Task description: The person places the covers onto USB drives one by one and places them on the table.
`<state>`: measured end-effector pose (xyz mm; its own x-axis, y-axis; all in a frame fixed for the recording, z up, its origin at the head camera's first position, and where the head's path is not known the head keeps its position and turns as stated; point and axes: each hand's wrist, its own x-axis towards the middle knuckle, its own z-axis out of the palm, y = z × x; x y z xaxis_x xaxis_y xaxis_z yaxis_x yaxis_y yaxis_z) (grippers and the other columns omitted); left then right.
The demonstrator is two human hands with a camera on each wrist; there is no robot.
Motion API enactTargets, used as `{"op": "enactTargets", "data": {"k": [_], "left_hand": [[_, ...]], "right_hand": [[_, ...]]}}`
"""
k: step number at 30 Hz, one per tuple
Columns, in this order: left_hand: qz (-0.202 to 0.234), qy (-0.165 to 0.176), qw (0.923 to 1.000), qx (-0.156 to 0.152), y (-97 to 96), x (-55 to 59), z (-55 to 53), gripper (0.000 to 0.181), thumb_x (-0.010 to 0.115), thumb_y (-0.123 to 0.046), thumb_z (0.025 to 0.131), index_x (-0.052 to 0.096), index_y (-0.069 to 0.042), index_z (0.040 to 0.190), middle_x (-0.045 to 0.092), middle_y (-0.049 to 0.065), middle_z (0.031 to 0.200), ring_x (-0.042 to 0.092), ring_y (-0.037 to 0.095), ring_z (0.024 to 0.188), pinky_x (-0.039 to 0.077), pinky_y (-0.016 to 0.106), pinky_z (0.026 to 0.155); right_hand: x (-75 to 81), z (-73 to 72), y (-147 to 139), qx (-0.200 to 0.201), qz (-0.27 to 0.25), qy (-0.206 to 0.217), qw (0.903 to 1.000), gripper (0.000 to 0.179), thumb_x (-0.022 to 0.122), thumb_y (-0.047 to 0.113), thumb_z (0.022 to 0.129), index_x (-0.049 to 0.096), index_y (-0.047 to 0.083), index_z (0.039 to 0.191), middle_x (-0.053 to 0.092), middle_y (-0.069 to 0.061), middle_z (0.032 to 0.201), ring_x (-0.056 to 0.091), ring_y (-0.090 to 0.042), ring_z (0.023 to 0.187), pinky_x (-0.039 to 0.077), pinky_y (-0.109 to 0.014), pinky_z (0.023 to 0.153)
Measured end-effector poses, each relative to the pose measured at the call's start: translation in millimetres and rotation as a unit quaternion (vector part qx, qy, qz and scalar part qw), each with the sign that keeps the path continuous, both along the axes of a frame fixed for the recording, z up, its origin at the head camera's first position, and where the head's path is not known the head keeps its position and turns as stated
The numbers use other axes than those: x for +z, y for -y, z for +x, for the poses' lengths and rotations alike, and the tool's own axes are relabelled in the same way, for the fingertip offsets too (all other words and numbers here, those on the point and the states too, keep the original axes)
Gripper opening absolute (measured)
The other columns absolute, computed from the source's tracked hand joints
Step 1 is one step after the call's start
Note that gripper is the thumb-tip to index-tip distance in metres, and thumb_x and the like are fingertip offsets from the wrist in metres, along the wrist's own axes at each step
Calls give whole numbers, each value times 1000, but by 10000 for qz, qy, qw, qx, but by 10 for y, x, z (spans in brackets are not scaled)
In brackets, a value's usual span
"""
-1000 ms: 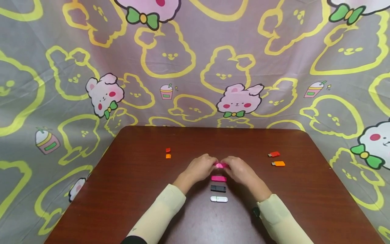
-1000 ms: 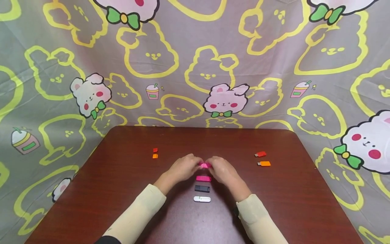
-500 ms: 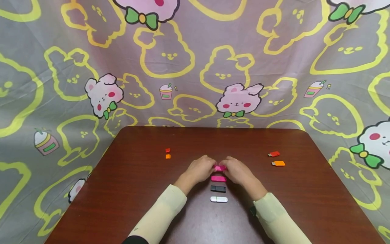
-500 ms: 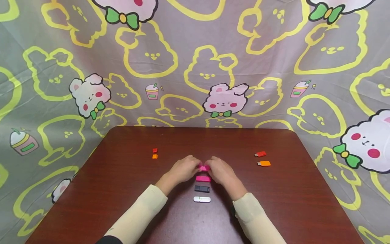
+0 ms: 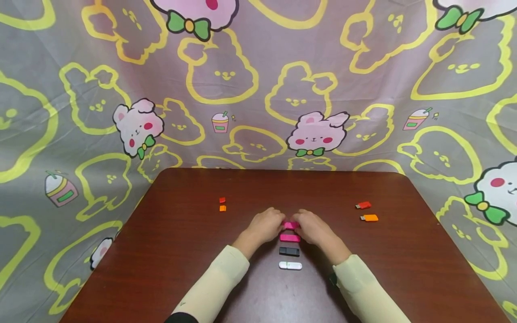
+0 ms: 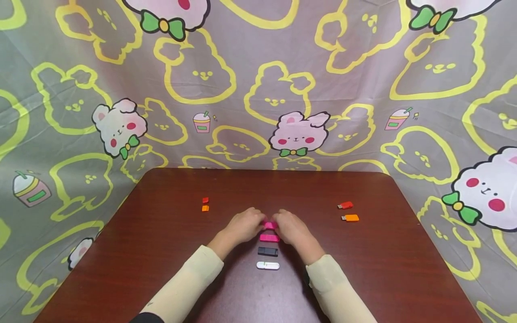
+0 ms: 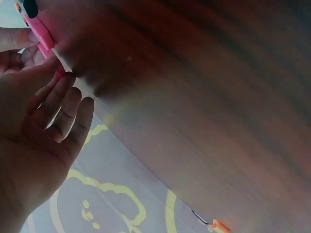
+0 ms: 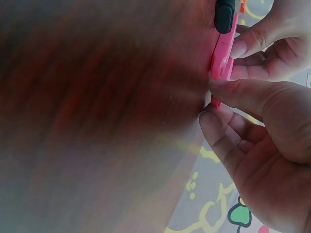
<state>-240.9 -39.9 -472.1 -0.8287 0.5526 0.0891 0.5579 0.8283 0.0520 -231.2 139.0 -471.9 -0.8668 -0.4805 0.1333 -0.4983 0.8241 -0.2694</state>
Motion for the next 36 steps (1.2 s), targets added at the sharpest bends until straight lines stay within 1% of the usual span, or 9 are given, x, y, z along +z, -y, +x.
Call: {"op": "enactTargets", "data": {"k": [5, 10, 15, 21, 24, 27, 31, 36], "left_hand": [[-85, 49, 10000, 2, 4, -5, 4, 12, 70, -29, 96, 73, -18, 98, 67, -3, 98, 62, 16, 99, 56, 33, 73], [-102, 86, 9999, 9, 9, 7, 12, 12, 70, -28, 96, 75, -19, 101, 67, -3, 99, 63, 16, 101, 57, 34, 76], [-109, 126, 9999, 17, 32, 13, 32, 12, 69, -26, 96, 76, -19, 104, 68, -2, 101, 63, 17, 103, 57, 34, 78], [-49, 132, 9999, 73, 75, 19, 36, 13, 69, -25, 95, 74, -20, 106, 69, -3, 101, 63, 16, 102, 56, 33, 80], [14, 173, 9998, 121, 87, 30, 35, 16, 69, -26, 95, 73, -19, 108, 70, -2, 102, 63, 16, 101, 56, 33, 81], [94, 204, 9996, 180, 106, 47, 38, 19, 68, -27, 95, 72, -17, 111, 70, -1, 107, 62, 17, 103, 56, 34, 84], [153, 200, 9993, 276, 157, 63, 42, 26, 68, -27, 95, 71, -15, 118, 70, 1, 116, 62, 18, 109, 55, 35, 90], [119, 160, 9991, 368, 243, 62, 39, 32, 69, -28, 94, 70, -14, 124, 69, 2, 124, 62, 20, 115, 54, 37, 95]], "right_hand": [[9, 6, 14, -42, 61, 22, 10000, 13, 77, 0, 82, 68, 9, 85, 58, -4, 82, 55, -21, 75, 50, -36, 67], [27, 16, 32, -188, 160, 197, 9995, 13, 77, 1, 83, 69, 10, 87, 57, -4, 83, 53, -20, 76, 50, -35, 67], [31, 27, 33, -243, 235, 297, 9990, 12, 78, 3, 84, 71, 9, 91, 61, -5, 88, 57, -22, 81, 53, -38, 73], [66, 46, -12, -269, 153, 211, 9993, 15, 78, 7, 84, 71, 5, 97, 64, -8, 91, 62, -26, 85, 55, -43, 78], [92, 60, -42, -358, 100, 195, 9991, 15, 77, 11, 85, 71, 6, 98, 64, -8, 93, 64, -26, 86, 55, -44, 78], [130, 75, -70, -467, 95, 199, 9987, 14, 76, 15, 87, 71, 9, 98, 65, -6, 94, 64, -25, 86, 55, -44, 78], [184, 96, -125, -641, 105, 322, 9974, 15, 75, 17, 89, 71, 11, 102, 66, -6, 97, 64, -24, 89, 55, -45, 81], [216, 124, -244, -744, 98, 437, 9962, 23, 75, 16, 89, 70, 7, 110, 68, -9, 105, 64, -28, 97, 54, -50, 88]]}}
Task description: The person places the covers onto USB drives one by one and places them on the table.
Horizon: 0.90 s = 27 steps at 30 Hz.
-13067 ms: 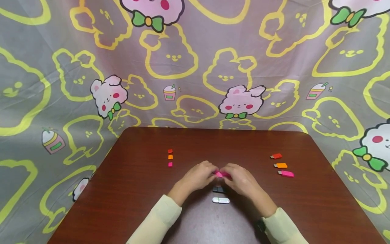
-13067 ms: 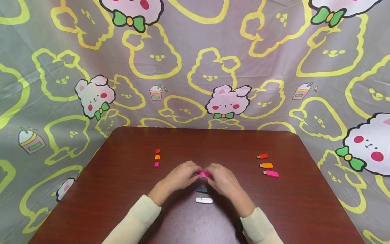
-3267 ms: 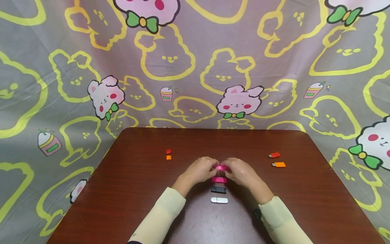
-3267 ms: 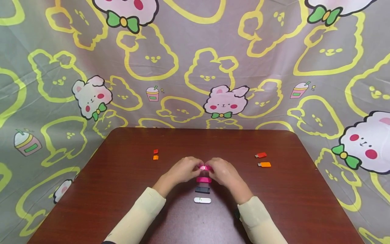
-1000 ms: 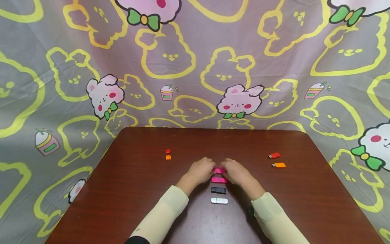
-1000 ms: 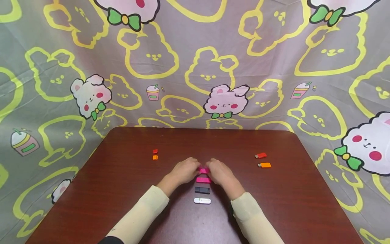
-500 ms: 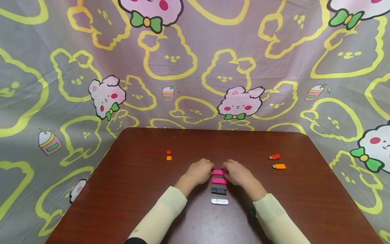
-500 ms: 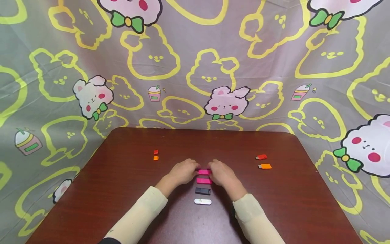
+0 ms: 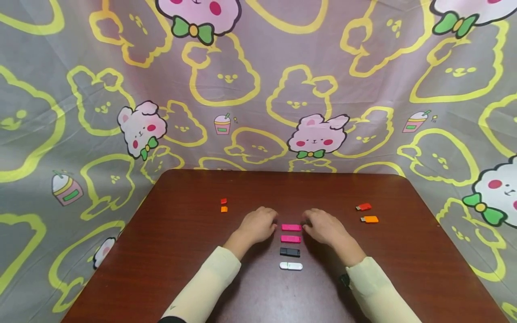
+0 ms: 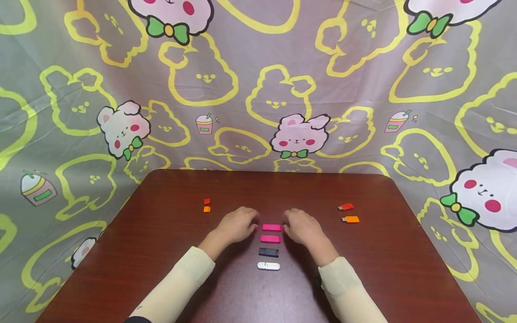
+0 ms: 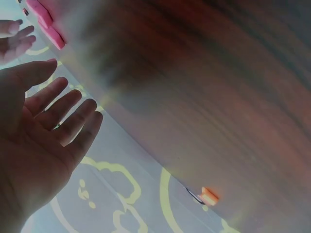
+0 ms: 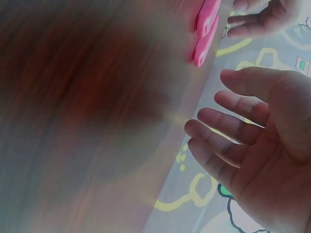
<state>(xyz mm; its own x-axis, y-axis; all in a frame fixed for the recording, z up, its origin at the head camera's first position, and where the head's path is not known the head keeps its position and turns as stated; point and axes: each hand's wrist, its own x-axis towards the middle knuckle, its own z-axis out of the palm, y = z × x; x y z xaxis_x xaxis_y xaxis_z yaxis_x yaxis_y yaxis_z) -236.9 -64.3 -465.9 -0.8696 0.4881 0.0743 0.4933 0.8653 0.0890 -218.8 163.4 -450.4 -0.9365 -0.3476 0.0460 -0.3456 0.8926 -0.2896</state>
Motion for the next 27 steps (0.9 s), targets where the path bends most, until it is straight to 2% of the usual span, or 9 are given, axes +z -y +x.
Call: {"op": "enactTargets", "data": {"k": [4, 9, 20, 27], "left_hand": [[-27, -46, 10000, 28, 79, -6, -8, 32, 70, -29, 94, 70, -14, 122, 69, 3, 123, 62, 21, 115, 54, 39, 95], [-1, -112, 9999, 39, 179, 2, -4, 30, 70, -28, 94, 71, -13, 120, 70, 3, 121, 63, 22, 113, 54, 40, 94], [81, -141, 9999, 51, 400, 7, 18, 39, 70, -26, 93, 67, -10, 128, 67, 6, 130, 61, 27, 119, 51, 42, 100], [49, -185, 9997, 125, 536, 7, 18, 40, 70, -27, 93, 67, -11, 129, 66, 7, 132, 60, 28, 122, 51, 44, 99]], "right_hand": [[3, 16, -102, -48, 30, 21, 10000, 29, 74, 16, 90, 68, 5, 116, 68, -13, 113, 64, -32, 104, 53, -52, 93], [1, 39, -225, -153, 37, 13, 9999, 32, 73, 16, 90, 67, 4, 119, 67, -14, 116, 64, -34, 106, 53, -53, 92], [-4, 57, -409, -202, -8, 144, 9997, 38, 73, 17, 90, 66, 5, 125, 65, -17, 127, 61, -37, 117, 50, -57, 97], [-43, 74, -515, -118, -54, -85, 9999, 39, 74, 15, 88, 66, 5, 125, 66, -17, 125, 61, -38, 117, 49, -56, 97]]}}
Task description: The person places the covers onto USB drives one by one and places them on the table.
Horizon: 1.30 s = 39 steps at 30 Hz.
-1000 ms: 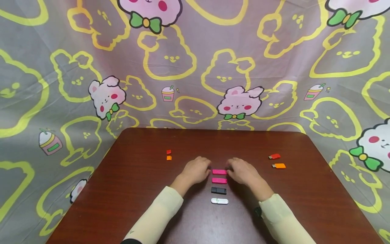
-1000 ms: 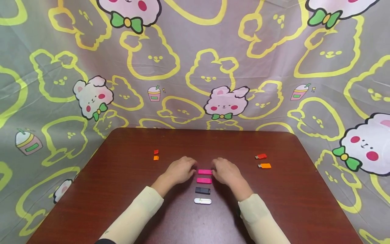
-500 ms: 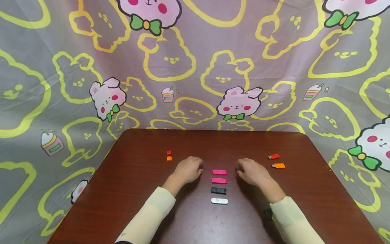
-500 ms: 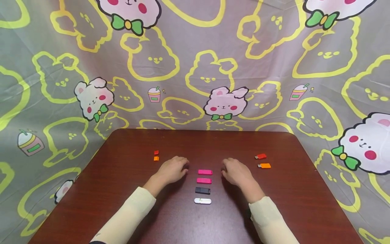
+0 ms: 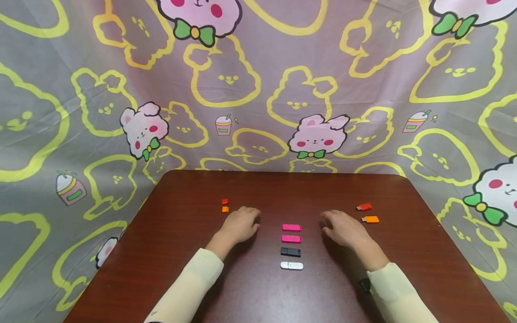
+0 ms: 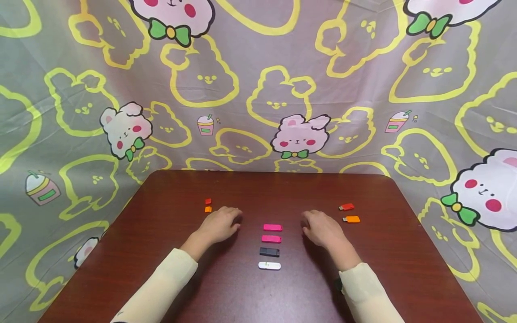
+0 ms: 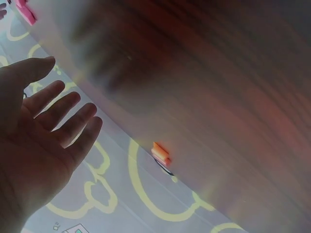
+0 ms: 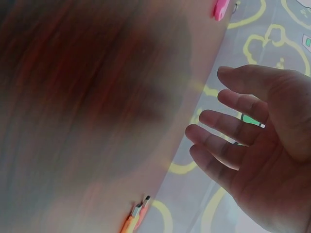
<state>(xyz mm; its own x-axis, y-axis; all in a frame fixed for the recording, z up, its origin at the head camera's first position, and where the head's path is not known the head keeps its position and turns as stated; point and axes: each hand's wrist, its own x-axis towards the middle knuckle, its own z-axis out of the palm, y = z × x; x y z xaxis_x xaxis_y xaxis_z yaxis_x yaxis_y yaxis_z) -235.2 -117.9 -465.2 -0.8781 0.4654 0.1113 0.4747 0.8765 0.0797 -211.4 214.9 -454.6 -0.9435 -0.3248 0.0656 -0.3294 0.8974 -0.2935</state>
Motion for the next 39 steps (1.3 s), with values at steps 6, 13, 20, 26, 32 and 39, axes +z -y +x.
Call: {"op": "enactTargets", "data": {"k": [6, 13, 20, 26, 32, 39], "left_hand": [[-12, -38, 10000, 68, 109, -9, -11, 40, 71, -26, 93, 66, -10, 129, 66, 8, 132, 60, 29, 122, 51, 45, 98], [6, -146, 9998, 141, 225, -31, -7, 40, 72, -25, 92, 67, -9, 128, 67, 9, 130, 60, 28, 121, 51, 43, 99], [-18, -227, 9995, 226, 336, -53, -2, 40, 72, -24, 91, 67, -9, 128, 66, 10, 131, 60, 30, 122, 51, 48, 97], [26, -315, 9990, 304, 412, -55, -8, 40, 74, -23, 90, 68, -10, 126, 67, 8, 129, 60, 29, 120, 52, 50, 93], [38, -309, 9987, 413, 494, -68, -31, 39, 73, -23, 90, 67, -10, 126, 67, 7, 128, 59, 30, 121, 51, 49, 93], [13, -230, 9981, 564, 593, -36, -43, 38, 74, -20, 89, 68, -9, 125, 67, 8, 128, 57, 32, 123, 51, 50, 93]], "right_hand": [[9, 27, -106, -46, 57, 1, 10000, 40, 75, 14, 87, 66, 3, 125, 66, -18, 124, 61, -39, 116, 50, -57, 96], [12, 54, -230, -76, 122, -31, 9999, 42, 76, 13, 87, 65, 3, 126, 65, -20, 126, 61, -41, 117, 50, -58, 94], [-7, 76, -369, 14, 62, -277, 9996, 41, 77, 8, 83, 66, -1, 122, 66, -23, 121, 62, -42, 113, 51, -57, 93], [-10, 94, -489, -4, 18, -609, 9981, 40, 76, 6, 82, 66, -1, 120, 67, -22, 119, 64, -42, 112, 52, -57, 90], [2, 101, -608, -131, 106, -662, 9977, 40, 77, 6, 81, 66, 0, 120, 67, -24, 118, 64, -45, 110, 52, -59, 86], [-9, 101, -720, -237, 143, -599, 9978, 40, 77, 7, 82, 66, -1, 120, 66, -25, 119, 64, -45, 109, 51, -60, 88]]}}
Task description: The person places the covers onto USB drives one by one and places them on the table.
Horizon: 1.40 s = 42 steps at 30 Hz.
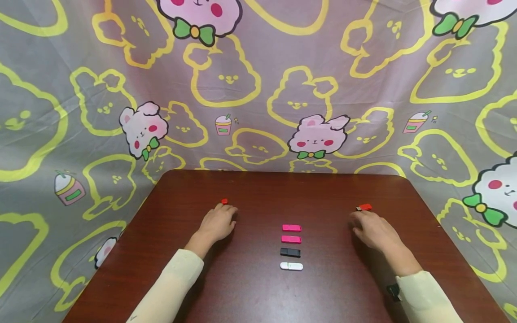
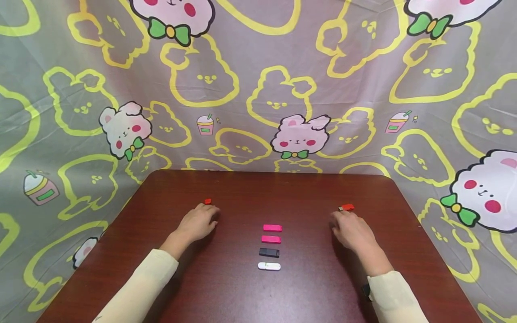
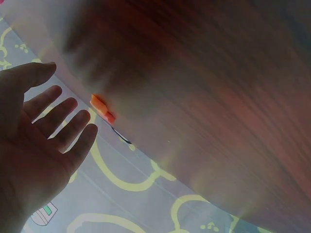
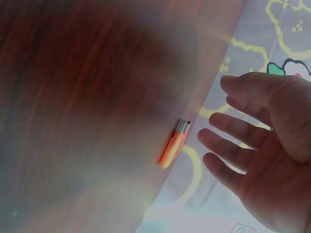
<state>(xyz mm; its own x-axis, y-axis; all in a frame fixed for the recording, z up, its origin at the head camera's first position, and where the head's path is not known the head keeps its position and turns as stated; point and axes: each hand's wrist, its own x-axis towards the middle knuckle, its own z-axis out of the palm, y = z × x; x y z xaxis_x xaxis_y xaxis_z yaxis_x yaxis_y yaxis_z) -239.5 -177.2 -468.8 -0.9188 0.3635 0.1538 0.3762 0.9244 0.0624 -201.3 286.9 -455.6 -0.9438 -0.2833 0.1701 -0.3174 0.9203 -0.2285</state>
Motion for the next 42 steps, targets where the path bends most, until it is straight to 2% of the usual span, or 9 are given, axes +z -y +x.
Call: {"op": "enactTargets", "data": {"k": [7, 13, 16, 23, 29, 36, 42], "left_hand": [[17, 107, 9998, 145, 59, 9, -47, 37, 74, -20, 89, 68, -10, 125, 67, 7, 127, 56, 30, 120, 51, 49, 93], [-30, 142, 9997, 181, 115, -20, -97, 39, 75, -20, 89, 67, -10, 125, 67, 9, 127, 57, 31, 118, 52, 50, 91], [-51, 141, 9997, 193, 132, -16, -116, 38, 75, -20, 89, 67, -10, 125, 67, 10, 126, 57, 32, 117, 52, 50, 90], [-26, 182, 9995, 241, 163, 0, -138, 38, 74, -18, 89, 67, -9, 125, 67, 10, 124, 57, 32, 116, 53, 50, 88], [-9, 284, 9992, 277, 181, 3, -166, 34, 74, -17, 89, 67, -8, 120, 67, 8, 115, 58, 31, 112, 53, 48, 85], [-1, 347, 9989, 329, 203, 9, -200, 34, 75, -17, 88, 68, -8, 120, 67, 12, 120, 59, 33, 113, 54, 48, 86], [3, 333, 9988, 372, 221, 5, -226, 34, 75, -15, 88, 68, -7, 120, 66, 13, 117, 59, 34, 112, 55, 48, 86]], "right_hand": [[-7, -6, -83, -105, 23, 23, 9999, 40, 77, 6, 81, 67, -1, 119, 66, -26, 117, 64, -46, 107, 51, -59, 86], [-3, -3, -164, -54, -25, -159, 9999, 34, 75, 3, 80, 69, 3, 114, 69, -20, 109, 66, -42, 99, 53, -57, 80], [-3, -12, -214, -87, 13, -178, 9998, 33, 75, 4, 81, 69, 3, 113, 68, -21, 109, 66, -44, 99, 52, -58, 78], [-18, -27, -294, -179, 6, -109, 9998, 33, 74, 4, 81, 70, 2, 114, 67, -22, 110, 65, -46, 100, 52, -59, 79], [-39, -67, -356, -180, 69, -1, 9998, 34, 73, 1, 79, 69, 0, 113, 66, -24, 107, 64, -46, 97, 52, -58, 80], [-69, -122, -411, -213, 132, 104, 9996, 33, 74, -1, 77, 68, -2, 110, 65, -24, 106, 64, -46, 96, 52, -59, 80], [-106, -152, -420, -179, 138, 127, 9997, 32, 72, -3, 77, 69, -2, 109, 65, -25, 106, 63, -46, 98, 52, -59, 83]]}}
